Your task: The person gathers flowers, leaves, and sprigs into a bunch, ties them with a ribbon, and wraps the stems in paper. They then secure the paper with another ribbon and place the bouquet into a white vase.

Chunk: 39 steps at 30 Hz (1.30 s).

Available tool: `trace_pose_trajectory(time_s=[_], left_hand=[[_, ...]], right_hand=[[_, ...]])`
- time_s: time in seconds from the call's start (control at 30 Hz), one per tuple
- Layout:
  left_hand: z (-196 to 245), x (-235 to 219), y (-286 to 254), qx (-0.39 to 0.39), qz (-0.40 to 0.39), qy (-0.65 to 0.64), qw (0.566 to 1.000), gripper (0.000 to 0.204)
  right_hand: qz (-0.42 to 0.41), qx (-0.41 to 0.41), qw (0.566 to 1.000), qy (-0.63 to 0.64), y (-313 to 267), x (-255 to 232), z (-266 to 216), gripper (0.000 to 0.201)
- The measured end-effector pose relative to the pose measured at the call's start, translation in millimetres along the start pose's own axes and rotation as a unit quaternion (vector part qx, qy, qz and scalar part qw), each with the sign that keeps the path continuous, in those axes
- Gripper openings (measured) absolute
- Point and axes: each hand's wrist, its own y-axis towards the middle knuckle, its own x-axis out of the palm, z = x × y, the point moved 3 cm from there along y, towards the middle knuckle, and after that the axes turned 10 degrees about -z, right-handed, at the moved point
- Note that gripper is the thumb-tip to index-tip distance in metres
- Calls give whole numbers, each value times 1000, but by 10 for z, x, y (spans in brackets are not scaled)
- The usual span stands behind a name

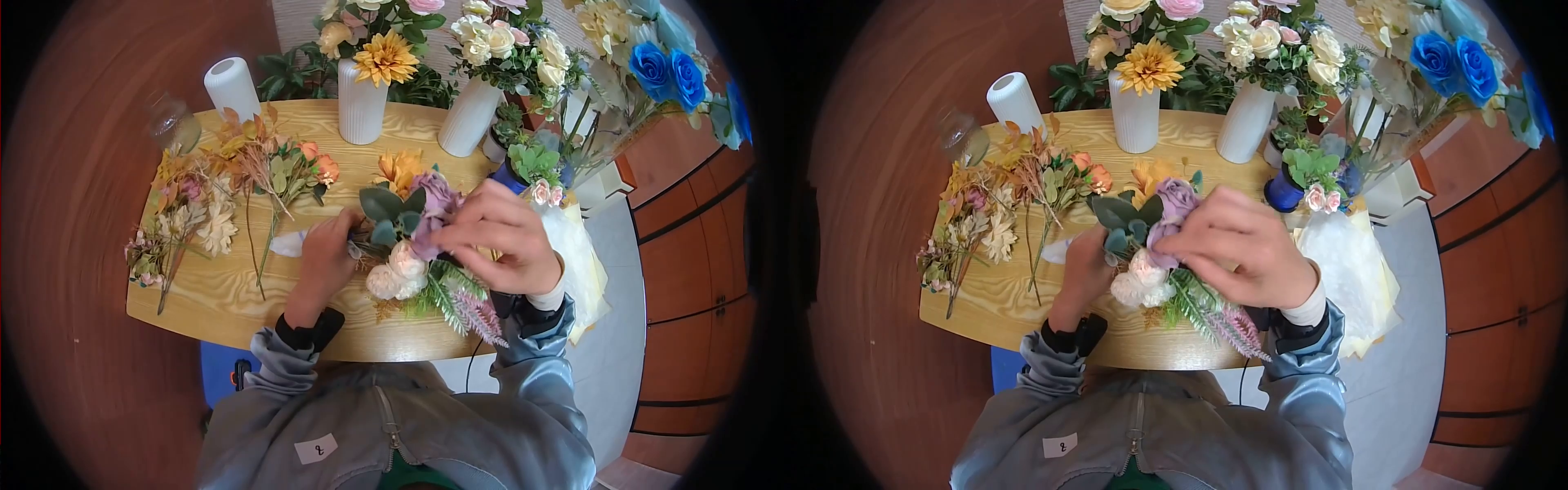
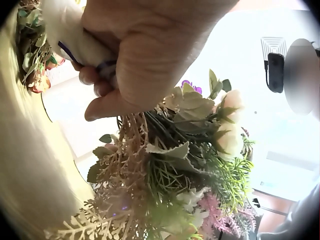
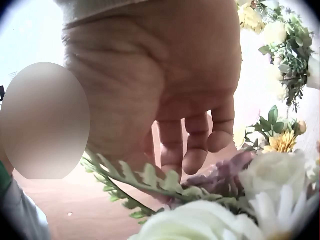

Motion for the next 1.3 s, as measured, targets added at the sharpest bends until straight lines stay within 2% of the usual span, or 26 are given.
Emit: trace_pose_trajectory(time_s=[0.03, 0.07, 0.17, 0.3, 0.47, 0.6, 0.7, 0.77, 0.93, 1.03, 1.07, 1.3], left_hand=[[28, -23, -1, -30, -9, 2, 1000, 26], [44, -35, -1, -59, -18, 5, 998, 24], [65, -24, 13, -80, -25, 6, 997, 23], [95, -4, 4, -88, -33, -6, 996, 26], [149, -48, -8, -93, -24, 34, 995, 32], [160, -62, -25, -82, -6, 40, 996, 35], [130, -33, -35, -90, 7, 22, 996, 35], [129, -8, -35, -101, 33, -14, 994, 32], [64, 121, -39, -116, 48, -63, 990, 31], [48, 237, -56, -106, 72, -104, 986, 32], [52, 257, -71, -100, 88, -131, 982, 33], [40, 295, -179, -110, 102, -181, 972, 29]], right_hand=[[16, 38, 999, -13, -21, -22, 19, 23], [33, 28, 998, -35, -10, -50, 22, 24], [22, 59, 997, -52, 24, -106, -30, 25], [19, 59, 996, -63, 67, -81, -33, 27], [-20, 134, 985, -111, 65, 16, -5, 23], [-21, 142, 981, -132, 55, 6, 34, 18], [6, 141, 978, -151, 45, -63, 40, 15], [46, 181, 968, -168, 20, -109, 30, 13], [99, 181, 960, -188, 65, -58, -139, 26], [141, 187, 952, -198, 102, 58, -83, 31], [132, 210, 953, -174, 94, 77, -61, 35], [179, 209, 953, -124, 63, 262, 72, 39]])
